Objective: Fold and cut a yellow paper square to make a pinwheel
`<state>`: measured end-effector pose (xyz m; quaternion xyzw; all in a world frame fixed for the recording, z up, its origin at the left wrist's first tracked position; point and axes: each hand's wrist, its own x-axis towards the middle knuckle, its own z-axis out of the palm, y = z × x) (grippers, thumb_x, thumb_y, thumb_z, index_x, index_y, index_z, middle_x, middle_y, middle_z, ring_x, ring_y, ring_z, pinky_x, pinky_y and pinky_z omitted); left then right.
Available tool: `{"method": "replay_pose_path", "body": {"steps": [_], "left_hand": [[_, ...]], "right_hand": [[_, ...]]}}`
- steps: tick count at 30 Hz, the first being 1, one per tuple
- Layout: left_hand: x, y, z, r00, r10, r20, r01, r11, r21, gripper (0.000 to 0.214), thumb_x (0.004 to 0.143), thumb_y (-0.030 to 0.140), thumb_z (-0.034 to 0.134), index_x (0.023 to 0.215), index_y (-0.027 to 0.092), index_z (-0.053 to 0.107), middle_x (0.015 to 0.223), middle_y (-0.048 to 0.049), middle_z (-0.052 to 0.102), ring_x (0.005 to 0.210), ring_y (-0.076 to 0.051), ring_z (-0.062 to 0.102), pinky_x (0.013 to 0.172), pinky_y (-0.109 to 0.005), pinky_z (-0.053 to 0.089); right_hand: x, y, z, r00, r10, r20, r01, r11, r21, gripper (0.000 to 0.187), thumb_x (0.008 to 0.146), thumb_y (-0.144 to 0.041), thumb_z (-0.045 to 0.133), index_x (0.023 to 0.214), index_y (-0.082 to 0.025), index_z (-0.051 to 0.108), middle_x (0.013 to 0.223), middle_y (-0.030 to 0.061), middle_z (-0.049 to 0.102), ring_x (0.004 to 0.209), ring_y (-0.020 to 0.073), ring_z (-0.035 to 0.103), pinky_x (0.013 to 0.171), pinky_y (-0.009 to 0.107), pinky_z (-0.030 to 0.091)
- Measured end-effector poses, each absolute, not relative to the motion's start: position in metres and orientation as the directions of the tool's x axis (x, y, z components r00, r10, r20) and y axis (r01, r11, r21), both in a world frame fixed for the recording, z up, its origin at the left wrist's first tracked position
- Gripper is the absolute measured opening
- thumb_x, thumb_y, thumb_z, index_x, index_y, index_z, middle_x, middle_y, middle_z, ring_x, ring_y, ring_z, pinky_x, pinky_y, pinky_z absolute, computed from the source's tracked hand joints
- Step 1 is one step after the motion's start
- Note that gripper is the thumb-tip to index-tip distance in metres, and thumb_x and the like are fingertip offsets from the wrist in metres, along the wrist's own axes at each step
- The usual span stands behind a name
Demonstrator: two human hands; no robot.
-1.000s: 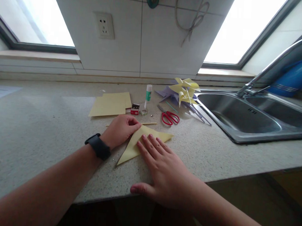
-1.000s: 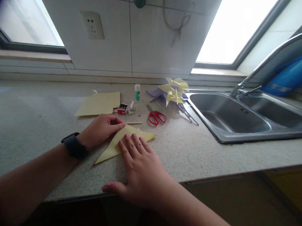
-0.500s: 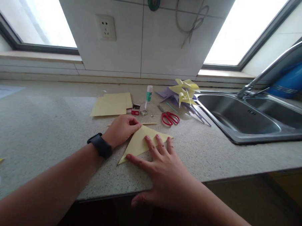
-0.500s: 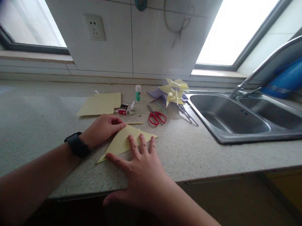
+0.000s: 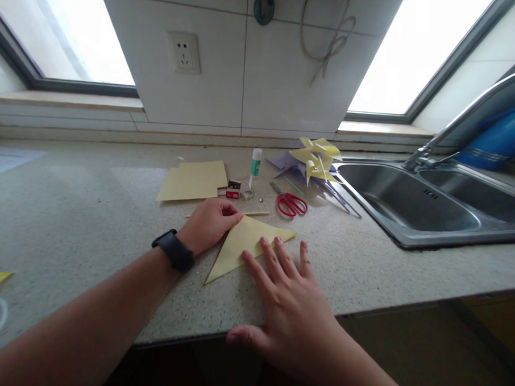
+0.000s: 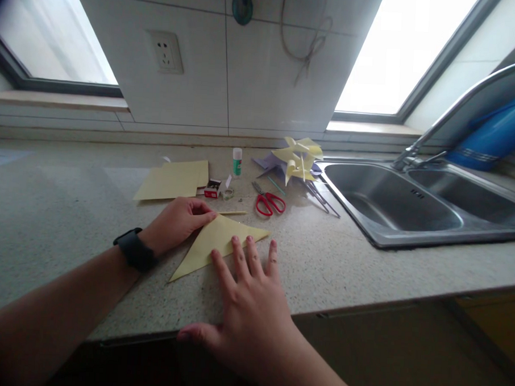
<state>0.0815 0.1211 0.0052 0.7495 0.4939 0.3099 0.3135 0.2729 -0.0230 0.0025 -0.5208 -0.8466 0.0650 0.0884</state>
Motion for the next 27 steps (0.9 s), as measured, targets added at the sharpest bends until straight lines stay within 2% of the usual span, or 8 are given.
{"method": "replay_pose_path", "body": {"steps": [3, 8, 16, 20, 23, 24, 25, 27], "left_hand": [[0.081, 0.122, 0.005, 0.326, 0.934, 0.144, 0.563, -0.314, 0.764, 0.028, 0.084, 0.041, 0.064, 0.079, 0.016, 0.077, 0.073, -0.0052, 0.075, 0.067, -0.019, 0.063, 0.059, -0.028, 0.042], [0.08, 0.124, 0.005, 0.333, 0.933, 0.135, 0.583, -0.316, 0.748, 0.029, 0.086, 0.041, 0.062, 0.082, 0.016, 0.077, 0.075, -0.0046, 0.076, 0.07, -0.019, 0.065, 0.061, -0.028, 0.044], [0.079, 0.122, 0.007, 0.336, 0.929, 0.154, 0.666, -0.35, 0.659, 0.027, 0.089, 0.04, 0.061, 0.084, 0.019, 0.078, 0.081, -0.0038, 0.078, 0.075, -0.02, 0.07, 0.066, -0.03, 0.049], [0.074, 0.115, 0.028, 0.288, 0.928, 0.235, 0.759, -0.371, 0.535, 0.025, 0.087, 0.037, 0.065, 0.096, 0.016, 0.077, 0.087, -0.0087, 0.077, 0.079, -0.025, 0.069, 0.075, -0.038, 0.05], [0.076, 0.089, 0.051, 0.256, 0.91, 0.326, 0.814, -0.385, 0.436, 0.029, 0.093, 0.033, 0.057, 0.108, 0.014, 0.073, 0.098, -0.0129, 0.076, 0.087, -0.029, 0.068, 0.085, -0.046, 0.05], [0.08, 0.074, 0.054, 0.279, 0.891, 0.357, 0.82, -0.415, 0.395, 0.028, 0.096, 0.03, 0.052, 0.109, 0.014, 0.072, 0.104, -0.0134, 0.075, 0.094, -0.029, 0.067, 0.09, -0.047, 0.05], [0.085, 0.058, 0.055, 0.362, 0.851, 0.381, 0.822, -0.484, 0.299, 0.029, 0.098, 0.027, 0.048, 0.108, 0.014, 0.071, 0.107, -0.0137, 0.075, 0.098, -0.028, 0.067, 0.093, -0.047, 0.05], [0.097, 0.021, 0.044, 0.434, 0.794, 0.426, 0.819, -0.545, 0.182, 0.031, 0.097, 0.02, 0.044, 0.112, 0.012, 0.07, 0.111, -0.0142, 0.075, 0.103, -0.028, 0.068, 0.093, -0.046, 0.054]], "right_hand": [[0.274, -0.027, 0.0, -0.417, 0.901, 0.116, 0.887, 0.432, -0.161, 0.106, 0.078, -0.092, 0.034, 0.159, -0.024, 0.031, 0.162, 0.023, 0.031, 0.152, 0.0437, 0.018, 0.12, 0.069, -0.002], [0.274, -0.024, 0.003, -0.406, 0.904, 0.136, 0.899, 0.422, -0.119, 0.103, 0.075, -0.094, 0.035, 0.156, -0.03, 0.038, 0.15, 0.0216, 0.045, 0.146, 0.0467, 0.032, 0.118, 0.074, 0.006], [0.275, -0.024, 0.0, -0.404, 0.899, 0.171, 0.9, 0.423, -0.102, 0.099, 0.076, -0.093, 0.039, 0.155, -0.032, 0.038, 0.148, 0.0198, 0.049, 0.144, 0.0476, 0.034, 0.115, 0.077, 0.013], [0.274, -0.024, 0.0, -0.409, 0.893, 0.187, 0.895, 0.432, -0.107, 0.098, 0.077, -0.091, 0.042, 0.154, -0.032, 0.04, 0.147, 0.0198, 0.05, 0.143, 0.0482, 0.035, 0.115, 0.078, 0.013], [0.274, -0.024, -0.001, -0.399, 0.895, 0.199, 0.895, 0.428, -0.128, 0.097, 0.077, -0.091, 0.043, 0.153, -0.032, 0.041, 0.146, 0.0183, 0.052, 0.143, 0.0477, 0.035, 0.114, 0.078, 0.014], [0.274, -0.024, -0.002, -0.399, 0.895, 0.2, 0.893, 0.429, -0.134, 0.097, 0.077, -0.091, 0.044, 0.153, -0.032, 0.041, 0.146, 0.0178, 0.052, 0.143, 0.0475, 0.036, 0.114, 0.078, 0.014], [0.275, -0.024, -0.003, -0.401, 0.893, 0.202, 0.892, 0.431, -0.135, 0.096, 0.077, -0.09, 0.046, 0.153, -0.032, 0.042, 0.147, 0.0176, 0.052, 0.143, 0.0474, 0.035, 0.114, 0.078, 0.014], [0.276, -0.024, -0.006, -0.412, 0.888, 0.205, 0.889, 0.441, -0.123, 0.089, 0.081, -0.083, 0.051, 0.152, -0.03, 0.044, 0.148, 0.0176, 0.051, 0.144, 0.047, 0.035, 0.115, 0.078, 0.015]]}}
